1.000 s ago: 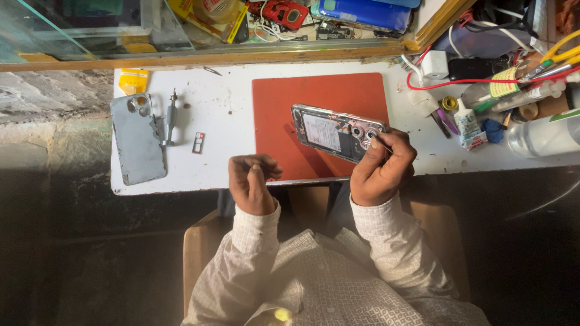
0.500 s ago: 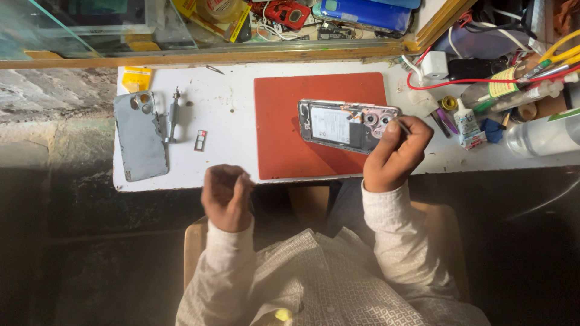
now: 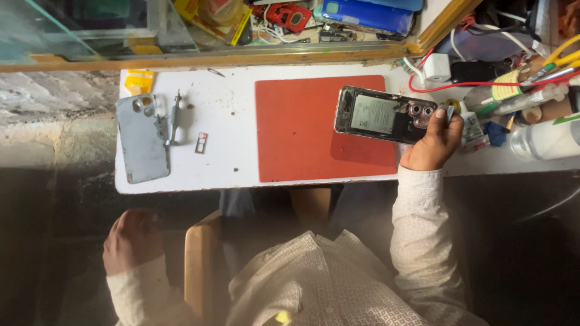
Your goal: The person uses a rotary tool to grind residue around the camera module area of a disassembled smartphone. They then use a small metal pick to scrape and remove adhesive from the phone's interior frame and edges. The person repeatedly wipes the interior surfaces with a cloth and inspects the cleaned areas.
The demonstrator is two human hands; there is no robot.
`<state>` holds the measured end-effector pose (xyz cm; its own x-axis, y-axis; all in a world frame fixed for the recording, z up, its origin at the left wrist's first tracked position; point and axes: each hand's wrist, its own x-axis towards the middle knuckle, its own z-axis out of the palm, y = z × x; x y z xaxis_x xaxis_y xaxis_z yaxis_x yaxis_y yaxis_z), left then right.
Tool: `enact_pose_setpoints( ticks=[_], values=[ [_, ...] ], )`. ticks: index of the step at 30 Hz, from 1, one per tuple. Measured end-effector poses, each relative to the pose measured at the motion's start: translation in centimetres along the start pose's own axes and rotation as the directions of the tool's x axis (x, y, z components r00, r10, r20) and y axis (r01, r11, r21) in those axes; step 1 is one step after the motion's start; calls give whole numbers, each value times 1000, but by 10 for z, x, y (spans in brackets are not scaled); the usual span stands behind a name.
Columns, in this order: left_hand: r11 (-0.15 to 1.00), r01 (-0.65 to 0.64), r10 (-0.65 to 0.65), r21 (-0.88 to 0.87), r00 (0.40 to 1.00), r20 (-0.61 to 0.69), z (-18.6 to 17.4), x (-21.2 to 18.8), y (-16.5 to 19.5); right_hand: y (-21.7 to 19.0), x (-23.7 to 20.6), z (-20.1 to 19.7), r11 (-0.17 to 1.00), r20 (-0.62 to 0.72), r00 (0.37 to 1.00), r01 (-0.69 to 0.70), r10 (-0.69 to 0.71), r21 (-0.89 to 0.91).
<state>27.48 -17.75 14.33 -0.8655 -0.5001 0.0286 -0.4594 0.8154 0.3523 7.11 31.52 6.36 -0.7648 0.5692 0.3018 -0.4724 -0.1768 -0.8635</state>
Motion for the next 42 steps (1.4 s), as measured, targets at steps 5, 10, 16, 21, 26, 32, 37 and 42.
enact_pose_setpoints(
  ticks=[5, 10, 16, 21, 26, 32, 37, 42],
  values=[
    [911, -401, 338, -92, 859, -385, 22, -20, 71, 13, -5, -11, 997, 22, 999, -33, 32, 73],
    [669, -738, 724, -91, 674, -146, 90, 5, 169, 17, -11, -7, 998, 23, 1000, -4, 3, 60],
    [705, -664, 643, -249, 747, -169, 128, 39, 207, 12, -12, -3, 998, 4, 999, 47, -47, -31],
    [712, -639, 583, -292, 769, -262, 128, 49, 216, 11, -13, -1, 1000, 3, 1000, -8, 8, 30],
    [674, -719, 684, -169, 694, -225, 127, 50, 226, 14, -12, -5, 998, -10, 1000, 4, -4, 56],
    [1, -404, 993, -915, -110, 50, 117, -22, 206, 12, -5, -13, 967, -13, 996, -78, 84, 241],
    [608, -794, 793, 23, 605, -78, 136, -12, 232, 3, -7, -11, 937, -11, 995, -93, 103, 336],
    [449, -834, 885, -321, 464, 32, 134, -49, 253, 0, -6, -8, 932, -26, 995, -84, 99, 352]
  ],
)
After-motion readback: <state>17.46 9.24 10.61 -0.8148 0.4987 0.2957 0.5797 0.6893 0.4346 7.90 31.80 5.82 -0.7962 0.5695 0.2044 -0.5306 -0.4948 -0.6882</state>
